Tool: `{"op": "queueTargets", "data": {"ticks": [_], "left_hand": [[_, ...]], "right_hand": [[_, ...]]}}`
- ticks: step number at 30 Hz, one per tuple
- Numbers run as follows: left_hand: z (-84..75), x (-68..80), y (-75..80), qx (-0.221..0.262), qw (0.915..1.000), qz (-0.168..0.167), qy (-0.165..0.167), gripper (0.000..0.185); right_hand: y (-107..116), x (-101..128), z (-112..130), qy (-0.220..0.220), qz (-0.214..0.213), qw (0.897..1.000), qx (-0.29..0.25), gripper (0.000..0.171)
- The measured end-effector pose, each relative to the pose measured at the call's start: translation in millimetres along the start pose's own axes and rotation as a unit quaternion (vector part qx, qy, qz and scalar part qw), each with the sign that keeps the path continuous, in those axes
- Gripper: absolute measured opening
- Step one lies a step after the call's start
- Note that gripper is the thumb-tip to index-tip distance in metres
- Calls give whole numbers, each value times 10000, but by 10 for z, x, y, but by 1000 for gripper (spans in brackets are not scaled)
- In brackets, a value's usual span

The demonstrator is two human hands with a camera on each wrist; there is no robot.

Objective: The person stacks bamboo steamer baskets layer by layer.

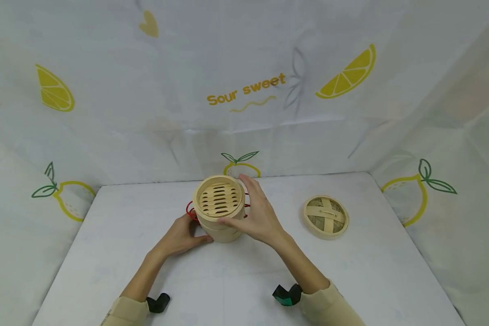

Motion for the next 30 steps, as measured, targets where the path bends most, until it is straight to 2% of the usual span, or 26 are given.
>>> {"op": "queueTargets", "data": {"ticks": [16,22,30], "left_hand": [[22,-10,-6,158,9996,83,209,83],[31,-9,0,125,9997,88,192,78],[54,-12,0,172,9997,51,164,78]], "right_hand": [[465,221,-222,272,-1073,9937,-153,96],[586,287,-317,333,-1185,9922,-175,89],[737,410,-548,326,-1340,9904,71,79]]}}
Point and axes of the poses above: each hand's wrist, its own x-axis away from the middle knuckle, its own y-axis out of the back of the hand, z = x × y, the point moved 7 cm from there along -x, towards the middle knuckle, and after that the axes turned 15 degrees about x, right-handed, at the moved point
